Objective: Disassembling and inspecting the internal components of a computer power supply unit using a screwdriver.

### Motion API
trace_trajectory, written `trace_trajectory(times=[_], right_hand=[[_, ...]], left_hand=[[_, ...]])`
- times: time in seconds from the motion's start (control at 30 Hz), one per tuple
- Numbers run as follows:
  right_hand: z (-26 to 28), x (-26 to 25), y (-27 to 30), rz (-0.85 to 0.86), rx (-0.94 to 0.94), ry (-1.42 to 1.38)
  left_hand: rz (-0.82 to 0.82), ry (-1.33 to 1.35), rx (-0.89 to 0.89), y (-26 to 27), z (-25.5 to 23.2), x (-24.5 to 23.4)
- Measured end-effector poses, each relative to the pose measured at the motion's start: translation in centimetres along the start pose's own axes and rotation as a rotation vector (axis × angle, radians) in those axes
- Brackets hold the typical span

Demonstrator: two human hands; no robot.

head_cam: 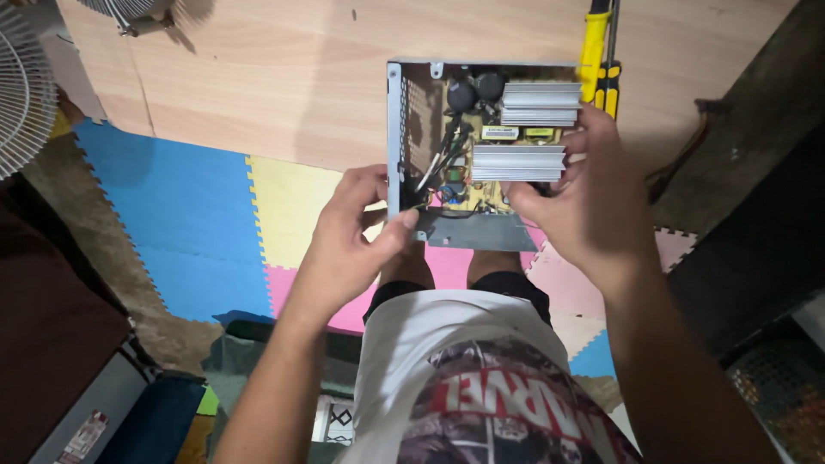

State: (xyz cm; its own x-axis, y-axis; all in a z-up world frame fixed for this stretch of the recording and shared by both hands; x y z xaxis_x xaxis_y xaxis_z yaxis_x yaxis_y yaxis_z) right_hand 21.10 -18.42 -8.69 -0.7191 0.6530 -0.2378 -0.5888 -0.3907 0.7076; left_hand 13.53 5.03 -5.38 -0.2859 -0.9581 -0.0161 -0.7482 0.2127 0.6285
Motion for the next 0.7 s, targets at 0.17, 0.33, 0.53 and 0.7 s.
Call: trace_trajectory(times=[0.17, 0.33, 0.53, 0.7], right_hand=[[0.6, 0.4, -0.2, 0.060, 0.013, -0.237], [0.4, 0.8, -0.7, 0.145, -0.014, -0.369], [-2.4, -0.2, -1.4, 0.364, 0.146, -0.265], [-4.6, 0.2, -1.3, 0.514, 0.085, -0.349]], left_hand=[[0.088, 0.446, -0.151, 0.8, 5.8, 1.8], [0.108, 0.561, -0.070, 0.5, 5.9, 2.2], [0.177, 0.582, -0.019, 0.7, 5.2, 2.3], [0.229, 0.622, -0.074, 1.0, 4.9, 2.3]])
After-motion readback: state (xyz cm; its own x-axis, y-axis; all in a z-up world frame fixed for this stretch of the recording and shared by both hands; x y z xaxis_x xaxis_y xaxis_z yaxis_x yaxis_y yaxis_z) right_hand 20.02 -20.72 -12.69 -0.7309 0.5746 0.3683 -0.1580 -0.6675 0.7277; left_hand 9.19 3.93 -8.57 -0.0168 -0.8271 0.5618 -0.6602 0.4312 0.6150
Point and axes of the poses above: each hand's wrist, its own y-axis away from the middle knuckle, its own x-axis out of the palm, z = x × y, the point moved 8 cm from there along -y, towards the middle knuckle, and after that the axes turned 15 degrees about z, right-handed, at the moved point
